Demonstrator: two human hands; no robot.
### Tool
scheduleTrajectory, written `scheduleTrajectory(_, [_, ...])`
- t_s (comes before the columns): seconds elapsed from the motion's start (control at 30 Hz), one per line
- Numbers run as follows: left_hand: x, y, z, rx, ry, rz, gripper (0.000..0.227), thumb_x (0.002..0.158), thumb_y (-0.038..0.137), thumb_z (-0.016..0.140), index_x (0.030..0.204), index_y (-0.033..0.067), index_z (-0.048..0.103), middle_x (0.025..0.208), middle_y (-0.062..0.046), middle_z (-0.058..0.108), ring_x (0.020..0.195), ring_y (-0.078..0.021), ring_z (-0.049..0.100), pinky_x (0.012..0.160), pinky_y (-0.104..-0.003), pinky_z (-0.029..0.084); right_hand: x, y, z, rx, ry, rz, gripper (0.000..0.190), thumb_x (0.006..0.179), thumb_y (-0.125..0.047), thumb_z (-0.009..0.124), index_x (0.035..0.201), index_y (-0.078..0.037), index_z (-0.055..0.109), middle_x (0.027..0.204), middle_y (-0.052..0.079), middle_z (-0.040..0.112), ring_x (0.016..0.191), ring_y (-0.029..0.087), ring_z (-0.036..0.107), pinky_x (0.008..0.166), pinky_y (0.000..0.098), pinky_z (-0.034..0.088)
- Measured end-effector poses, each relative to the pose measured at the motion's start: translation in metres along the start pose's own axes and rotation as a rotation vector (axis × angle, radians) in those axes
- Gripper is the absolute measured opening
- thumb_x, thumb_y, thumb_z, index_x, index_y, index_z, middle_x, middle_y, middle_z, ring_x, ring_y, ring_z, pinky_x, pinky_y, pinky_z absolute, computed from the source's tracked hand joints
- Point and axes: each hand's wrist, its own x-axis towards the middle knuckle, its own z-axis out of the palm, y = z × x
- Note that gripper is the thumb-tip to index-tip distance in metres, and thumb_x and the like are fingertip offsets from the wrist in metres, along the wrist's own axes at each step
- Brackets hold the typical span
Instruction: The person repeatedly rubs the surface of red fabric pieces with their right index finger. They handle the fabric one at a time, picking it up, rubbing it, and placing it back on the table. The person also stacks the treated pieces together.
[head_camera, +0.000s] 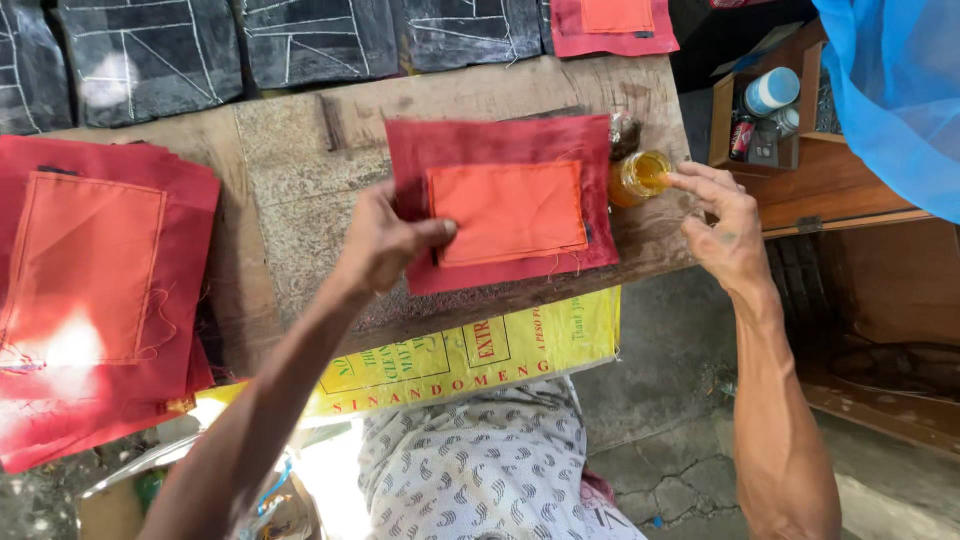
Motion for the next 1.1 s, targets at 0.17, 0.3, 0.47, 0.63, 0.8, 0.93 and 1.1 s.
scheduleTrajectory(0.17, [-0.014, -0.058, 0.005, 0.164, 0.186, 0.073, 0.019, 0.081, -0.002, 0.076, 0.1, -0.0022, 0.072, 0.081, -0.006, 0.074, 0.065, -0.0096, 0.066, 0.059, -0.026, 0.056, -0.015, -0.027, -0.001, -0.418, 0.06, -0.217, 0.052, 0.078, 0.013, 0.056, 0.122, -0.007, 0.076, 0.14, 0.013, 0.064, 0.129, 0.032, 0.054, 0.107, 0.0416, 0.049])
scheduleTrajectory(0.3, [-0.017, -0.055, 0.002, 0.208, 0.222, 0.06, 0.023, 0.081, 0.001, 0.076, 0.104, 0.0005, 0.071, 0.083, -0.003, 0.074, 0.068, -0.0089, 0.067, 0.06, -0.027, 0.056, -0.04, -0.053, 0.006, -0.11, 0.299, -0.082, 0.044, 0.089, 0.014, 0.052, 0.112, -0.012, 0.079, 0.136, 0.009, 0.069, 0.111, 0.022, 0.063, 0.086, 0.03, 0.052])
scheduleTrajectory(0.47, [-0.031, -0.046, 0.003, 0.53, 0.302, 0.419, 0.035, 0.08, 0.002, 0.08, 0.113, -0.0026, 0.07, 0.094, -0.013, 0.076, 0.08, -0.0176, 0.072, 0.073, -0.034, 0.059, -0.093, -0.072, 0.085, 0.593, 0.284, 0.113, 0.046, 0.092, 0.011, 0.049, 0.131, -0.006, 0.066, 0.112, 0.011, 0.075, 0.101, 0.015, 0.073, 0.092, 0.0285, 0.062])
scheduleTrajectory(0.63, [-0.042, -0.049, -0.001, 0.456, 0.215, 0.285, 0.034, 0.082, 0.001, 0.073, 0.115, -0.0007, 0.067, 0.096, -0.013, 0.076, 0.083, -0.0196, 0.074, 0.076, -0.036, 0.061, -0.12, -0.068, 0.127, 0.703, 0.05, 0.366, 0.081, 0.085, 0.012, 0.05, 0.161, -0.008, 0.034, 0.091, 0.013, 0.076, 0.087, 0.019, 0.072, 0.085, 0.0342, 0.056])
scheduleTrajectory(0.8, [-0.038, -0.06, -0.005, 0.538, 0.26, 0.248, 0.028, 0.082, 0.003, 0.077, 0.109, -0.0004, 0.069, 0.095, -0.014, 0.075, 0.079, -0.0208, 0.071, 0.071, -0.037, 0.061, -0.128, -0.063, 0.146, 0.885, -0.128, 0.301, 0.091, 0.086, 0.013, 0.045, 0.168, -0.01, 0.012, 0.076, 0.012, 0.071, 0.089, 0.023, 0.073, 0.098, 0.0395, 0.054])
scheduleTrajectory(0.93, [-0.037, -0.061, -0.009, 0.553, 0.262, 0.218, 0.027, 0.083, 0.005, 0.079, 0.108, -0.0006, 0.069, 0.093, -0.015, 0.074, 0.079, -0.0232, 0.069, 0.071, -0.038, 0.059, -0.123, -0.063, 0.16, 0.903, -0.151, 0.35, 0.095, 0.083, 0.014, 0.044, 0.167, -0.012, 0.006, 0.069, 0.009, 0.068, 0.084, 0.024, 0.073, 0.095, 0.0409, 0.055])
scheduleTrajectory(1.1, [-0.037, -0.054, -0.014, 0.457, 0.245, 0.299, 0.048, 0.078, 0.002, 0.078, 0.124, 0.0015, 0.064, 0.106, -0.012, 0.075, 0.093, -0.0195, 0.074, 0.082, -0.034, 0.061, -0.118, -0.065, 0.159, 0.968, -0.182, 0.352, 0.1, 0.081, 0.014, 0.044, 0.167, -0.016, 0.002, 0.067, 0.008, 0.066, 0.077, 0.023, 0.073, 0.087, 0.0412, 0.06])
